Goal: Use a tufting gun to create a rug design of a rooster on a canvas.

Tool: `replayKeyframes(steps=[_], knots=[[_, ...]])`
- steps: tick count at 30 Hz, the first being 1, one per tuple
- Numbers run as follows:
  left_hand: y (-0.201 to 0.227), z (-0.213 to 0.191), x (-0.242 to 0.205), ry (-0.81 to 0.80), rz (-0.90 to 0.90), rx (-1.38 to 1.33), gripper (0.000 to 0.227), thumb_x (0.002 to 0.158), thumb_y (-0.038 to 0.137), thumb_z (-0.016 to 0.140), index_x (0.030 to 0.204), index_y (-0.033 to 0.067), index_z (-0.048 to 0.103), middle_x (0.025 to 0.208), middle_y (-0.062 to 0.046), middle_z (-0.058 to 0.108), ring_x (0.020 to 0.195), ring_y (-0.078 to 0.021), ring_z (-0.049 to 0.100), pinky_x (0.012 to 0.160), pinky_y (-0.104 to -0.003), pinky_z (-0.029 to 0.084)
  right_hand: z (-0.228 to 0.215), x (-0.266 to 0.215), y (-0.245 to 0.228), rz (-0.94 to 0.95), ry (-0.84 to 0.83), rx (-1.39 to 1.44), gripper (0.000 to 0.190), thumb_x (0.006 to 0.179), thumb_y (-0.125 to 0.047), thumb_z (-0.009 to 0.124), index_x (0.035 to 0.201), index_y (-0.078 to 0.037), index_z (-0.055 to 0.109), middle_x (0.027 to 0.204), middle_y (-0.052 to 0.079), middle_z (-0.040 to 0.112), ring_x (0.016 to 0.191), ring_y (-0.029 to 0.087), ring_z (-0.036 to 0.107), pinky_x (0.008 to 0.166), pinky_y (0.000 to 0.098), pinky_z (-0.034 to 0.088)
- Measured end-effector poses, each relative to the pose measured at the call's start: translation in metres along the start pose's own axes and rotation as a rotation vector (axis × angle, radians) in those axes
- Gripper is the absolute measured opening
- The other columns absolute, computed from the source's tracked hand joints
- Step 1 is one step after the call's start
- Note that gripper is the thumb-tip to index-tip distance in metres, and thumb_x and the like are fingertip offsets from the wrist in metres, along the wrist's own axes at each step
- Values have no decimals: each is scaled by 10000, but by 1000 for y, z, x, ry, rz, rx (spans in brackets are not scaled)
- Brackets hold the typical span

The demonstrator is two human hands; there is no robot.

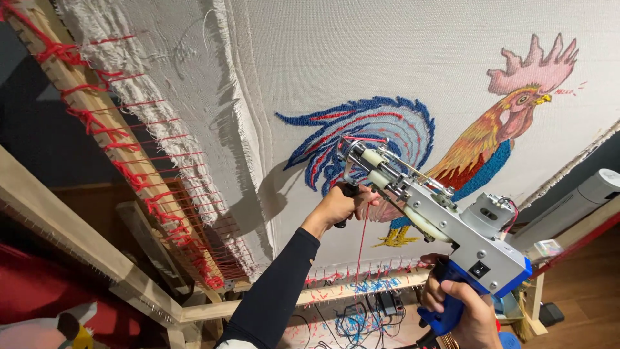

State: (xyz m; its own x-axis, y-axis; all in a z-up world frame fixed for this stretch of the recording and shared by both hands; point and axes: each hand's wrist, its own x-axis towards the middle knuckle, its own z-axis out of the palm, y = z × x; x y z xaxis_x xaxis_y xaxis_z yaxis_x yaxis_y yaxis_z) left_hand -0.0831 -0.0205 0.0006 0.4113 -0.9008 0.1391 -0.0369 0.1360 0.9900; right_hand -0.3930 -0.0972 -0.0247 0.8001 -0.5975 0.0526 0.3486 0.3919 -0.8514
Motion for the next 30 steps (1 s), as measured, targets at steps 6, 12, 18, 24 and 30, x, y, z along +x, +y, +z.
replayKeyframes(steps=[6,12,18,24,30], knots=[[3,-7,1,2,-86,17,369,878,372,771,1021,31,784,889,-41,791,579,-80,593,499,-269,503,12,2,1,50,43,31,559,804,-139,513,1303,114,519,719,91,460,565,184,443,559,350,394],[11,-11,-3,22,-97,62,421,874,402,787,993,0,758,855,-38,783,563,-97,584,506,-269,506,14,5,5,53,40,62,564,817,-138,513,1322,114,526,717,81,454,567,174,437,561,344,388],[7,-16,0,-5,-83,22,404,870,398,781,997,15,766,857,-26,782,573,-83,607,506,-261,517,20,7,5,37,36,33,564,820,-136,510,1324,119,517,694,86,452,567,186,444,570,361,402],[6,-16,1,4,-103,40,384,866,377,791,1004,19,772,853,-36,787,552,-79,589,487,-256,493,21,7,6,32,14,52,574,825,-138,510,1342,111,526,699,78,458,556,179,442,569,354,403],[7,-19,2,13,-115,29,381,851,380,789,999,29,773,844,-38,788,533,-88,591,474,-255,484,27,8,5,37,66,-1,568,804,-120,503,1319,117,528,693,94,450,547,191,435,552,362,392]])
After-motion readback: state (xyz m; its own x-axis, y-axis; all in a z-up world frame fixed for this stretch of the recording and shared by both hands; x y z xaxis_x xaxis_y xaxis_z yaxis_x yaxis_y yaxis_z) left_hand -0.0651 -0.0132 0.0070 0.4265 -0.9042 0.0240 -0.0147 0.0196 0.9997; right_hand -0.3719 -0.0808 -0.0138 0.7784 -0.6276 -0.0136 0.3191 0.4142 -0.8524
